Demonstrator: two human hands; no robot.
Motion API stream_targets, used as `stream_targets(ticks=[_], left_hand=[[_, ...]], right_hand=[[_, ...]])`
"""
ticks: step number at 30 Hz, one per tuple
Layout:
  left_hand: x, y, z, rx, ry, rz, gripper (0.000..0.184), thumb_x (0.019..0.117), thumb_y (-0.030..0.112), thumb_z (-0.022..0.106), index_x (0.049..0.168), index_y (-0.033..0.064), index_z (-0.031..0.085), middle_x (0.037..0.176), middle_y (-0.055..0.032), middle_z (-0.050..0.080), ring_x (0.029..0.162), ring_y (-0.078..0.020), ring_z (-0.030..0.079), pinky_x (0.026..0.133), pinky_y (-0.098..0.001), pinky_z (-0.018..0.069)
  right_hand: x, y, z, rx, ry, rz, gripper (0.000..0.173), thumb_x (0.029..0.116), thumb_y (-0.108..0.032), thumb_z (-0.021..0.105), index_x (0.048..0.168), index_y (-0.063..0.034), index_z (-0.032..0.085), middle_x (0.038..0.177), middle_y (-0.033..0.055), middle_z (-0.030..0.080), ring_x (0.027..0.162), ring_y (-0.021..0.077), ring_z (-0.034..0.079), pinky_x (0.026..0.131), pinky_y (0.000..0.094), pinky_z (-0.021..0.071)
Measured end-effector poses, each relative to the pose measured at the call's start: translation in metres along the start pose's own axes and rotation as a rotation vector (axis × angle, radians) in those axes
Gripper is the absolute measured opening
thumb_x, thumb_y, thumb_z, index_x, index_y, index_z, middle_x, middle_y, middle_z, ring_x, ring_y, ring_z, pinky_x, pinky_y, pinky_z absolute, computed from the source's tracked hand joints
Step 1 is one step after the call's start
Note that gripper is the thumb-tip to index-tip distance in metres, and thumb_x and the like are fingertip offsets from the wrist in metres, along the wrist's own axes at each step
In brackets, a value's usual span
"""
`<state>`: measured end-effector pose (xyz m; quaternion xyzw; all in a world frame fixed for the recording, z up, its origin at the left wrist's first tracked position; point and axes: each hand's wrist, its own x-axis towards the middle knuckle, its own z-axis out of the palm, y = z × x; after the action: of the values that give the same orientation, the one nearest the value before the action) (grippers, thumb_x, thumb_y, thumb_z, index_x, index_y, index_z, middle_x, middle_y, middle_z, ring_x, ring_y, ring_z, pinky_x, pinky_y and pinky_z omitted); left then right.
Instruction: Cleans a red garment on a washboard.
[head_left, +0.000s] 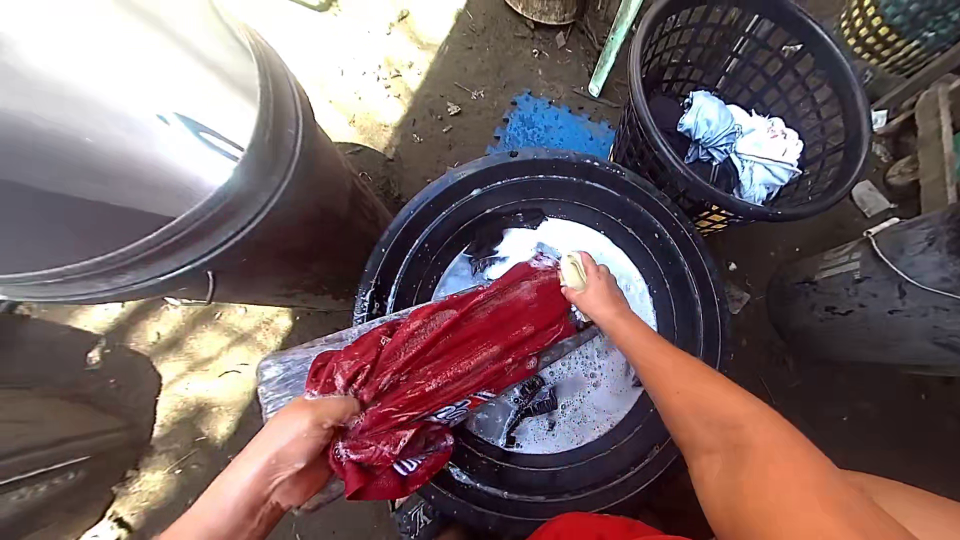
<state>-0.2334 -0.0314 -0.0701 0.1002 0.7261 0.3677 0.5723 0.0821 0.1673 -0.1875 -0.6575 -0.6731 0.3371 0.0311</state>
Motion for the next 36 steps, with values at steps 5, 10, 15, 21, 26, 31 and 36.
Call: stream_targets(ticks=[5, 10, 15, 21, 26, 31, 36], left_hand=[[0.003, 0.0, 0.006, 0.333, -0.3, -0.091, 0.021, 0.089, 0.017, 0.059, 0.108, 0.0099, 0.065, 0.087, -0.0039, 0.074, 0.079, -0.013, 0.073, 0.07, -0.0317, 0.0616], [-0.006, 0.016, -0.027, 0.695, -0.328, -0.016, 0.04, 0.0819, 0.01, 0.074, 0.12, 0.0062, 0.063, 0.098, -0.0027, 0.073, 0.089, -0.0104, 0.071, 0.082, -0.0321, 0.0602], [-0.007, 0.02, -0.02, 0.681, -0.273, 0.064, 0.034, 0.0792, 0.004, 0.073, 0.112, 0.0065, 0.065, 0.091, -0.0009, 0.073, 0.082, -0.0074, 0.07, 0.075, -0.0273, 0.0595], [-0.017, 0.027, -0.016, 0.803, -0.254, 0.102, 0.028, 0.0862, 0.005, 0.072, 0.114, 0.0032, 0.066, 0.095, -0.0043, 0.072, 0.086, -0.0093, 0.07, 0.081, -0.0321, 0.059], [-0.045, 0.054, -0.022, 1.016, -0.213, 0.214, 0.025, 0.0877, 0.008, 0.073, 0.11, 0.0002, 0.067, 0.093, -0.0062, 0.071, 0.086, -0.0102, 0.068, 0.081, -0.0344, 0.0576], [-0.016, 0.074, 0.004, 1.635, -0.011, 0.646, 0.043, 0.0931, 0.034, 0.076, 0.118, -0.0008, 0.072, 0.116, -0.0287, 0.069, 0.111, -0.0509, 0.064, 0.096, -0.0762, 0.0416], [0.02, 0.075, 0.15, 1.625, -0.336, 1.143, 0.024, 0.103, 0.015, 0.057, 0.118, 0.0046, 0.073, 0.117, -0.0183, 0.07, 0.115, -0.0376, 0.066, 0.103, -0.0592, 0.0485]], right_hand=[[-0.103, -0.116, 0.032, 0.163, -0.06, -0.566, 0.08, 0.0825, -0.041, 0.083, 0.151, -0.0144, 0.05, 0.124, 0.0206, 0.065, 0.115, 0.0366, 0.064, 0.092, 0.0536, 0.057], [-0.069, -0.067, 0.038, 0.068, -0.086, -0.486, 0.072, 0.0872, -0.032, 0.079, 0.151, -0.0125, 0.052, 0.129, 0.0248, 0.063, 0.119, 0.0414, 0.063, 0.096, 0.0586, 0.0545], [-0.03, -0.038, 0.01, 0.028, -0.024, -0.174, 0.084, 0.0859, -0.038, 0.079, 0.158, -0.0177, 0.04, 0.135, 0.027, 0.058, 0.12, 0.0446, 0.06, 0.096, 0.0617, 0.0529], [-0.103, -0.099, 0.049, 0.146, -0.184, -0.593, 0.071, 0.088, -0.034, 0.08, 0.151, -0.0172, 0.052, 0.124, 0.0215, 0.066, 0.116, 0.0382, 0.064, 0.092, 0.0564, 0.0556], [-0.021, 0.007, -0.006, -0.039, -0.042, -0.074, 0.079, 0.0891, -0.035, 0.077, 0.158, -0.0225, 0.041, 0.136, 0.028, 0.057, 0.121, 0.0471, 0.06, 0.094, 0.0653, 0.052], [-0.017, 0.054, -0.031, 0.458, 0.135, 0.092, 0.081, 0.0893, -0.028, 0.08, 0.156, -0.0082, 0.038, 0.14, 0.027, 0.057, 0.129, 0.0401, 0.058, 0.108, 0.0589, 0.0461], [-0.019, 0.055, -0.031, 0.816, 0.106, 0.161, 0.082, 0.0909, -0.024, 0.078, 0.158, -0.0107, 0.033, 0.142, 0.0245, 0.056, 0.125, 0.0343, 0.06, 0.105, 0.0545, 0.0494]])
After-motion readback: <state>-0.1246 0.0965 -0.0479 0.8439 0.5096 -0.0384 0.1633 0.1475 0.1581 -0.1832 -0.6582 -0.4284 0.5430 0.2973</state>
